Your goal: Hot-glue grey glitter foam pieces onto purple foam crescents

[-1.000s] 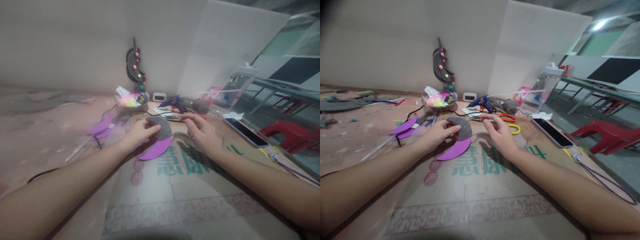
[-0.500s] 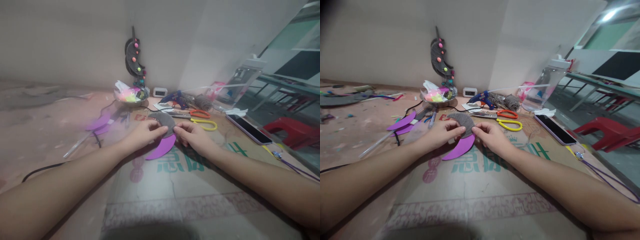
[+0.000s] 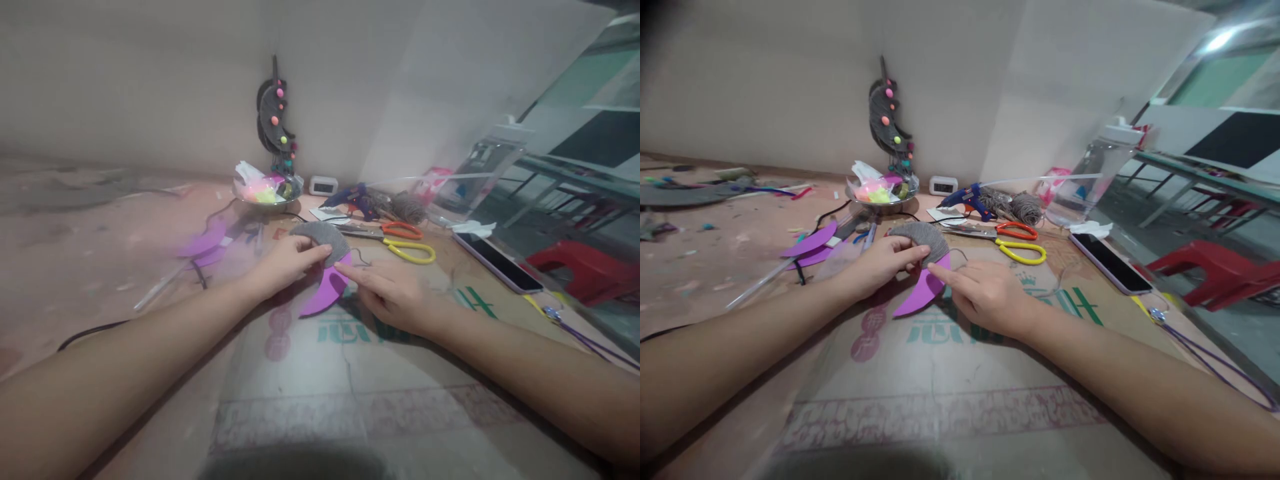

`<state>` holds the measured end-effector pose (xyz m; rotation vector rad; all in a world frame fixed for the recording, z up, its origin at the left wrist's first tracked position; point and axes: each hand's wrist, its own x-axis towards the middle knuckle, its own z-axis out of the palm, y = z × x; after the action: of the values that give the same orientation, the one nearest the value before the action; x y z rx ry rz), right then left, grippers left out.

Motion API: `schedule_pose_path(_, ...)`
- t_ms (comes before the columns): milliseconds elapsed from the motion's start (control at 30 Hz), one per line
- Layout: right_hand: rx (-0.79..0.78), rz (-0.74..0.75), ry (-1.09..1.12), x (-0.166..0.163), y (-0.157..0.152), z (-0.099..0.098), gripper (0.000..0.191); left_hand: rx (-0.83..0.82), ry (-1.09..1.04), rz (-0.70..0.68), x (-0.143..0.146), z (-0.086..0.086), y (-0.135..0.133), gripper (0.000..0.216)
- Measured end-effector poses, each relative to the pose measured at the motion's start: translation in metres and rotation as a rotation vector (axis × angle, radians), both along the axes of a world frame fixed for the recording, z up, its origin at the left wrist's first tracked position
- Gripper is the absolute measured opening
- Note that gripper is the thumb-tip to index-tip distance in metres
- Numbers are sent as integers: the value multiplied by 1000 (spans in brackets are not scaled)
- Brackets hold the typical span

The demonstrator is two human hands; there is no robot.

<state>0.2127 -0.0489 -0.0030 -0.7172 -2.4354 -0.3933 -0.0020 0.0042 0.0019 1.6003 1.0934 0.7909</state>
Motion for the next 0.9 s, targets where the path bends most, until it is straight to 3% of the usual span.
schedule_pose_path(600, -31, -75, -62, -4, 6, 0, 44, -105, -125, -19, 1, 1, 2, 33)
schedule_pose_path(700, -174, -87, 95, -5, 1, 3, 43, -75, -97, -15, 1, 1, 2, 33)
schedule_pose_path(900, -621, -272, 539, -11, 1, 11, 35, -12, -22, -25, 0, -4, 3, 35)
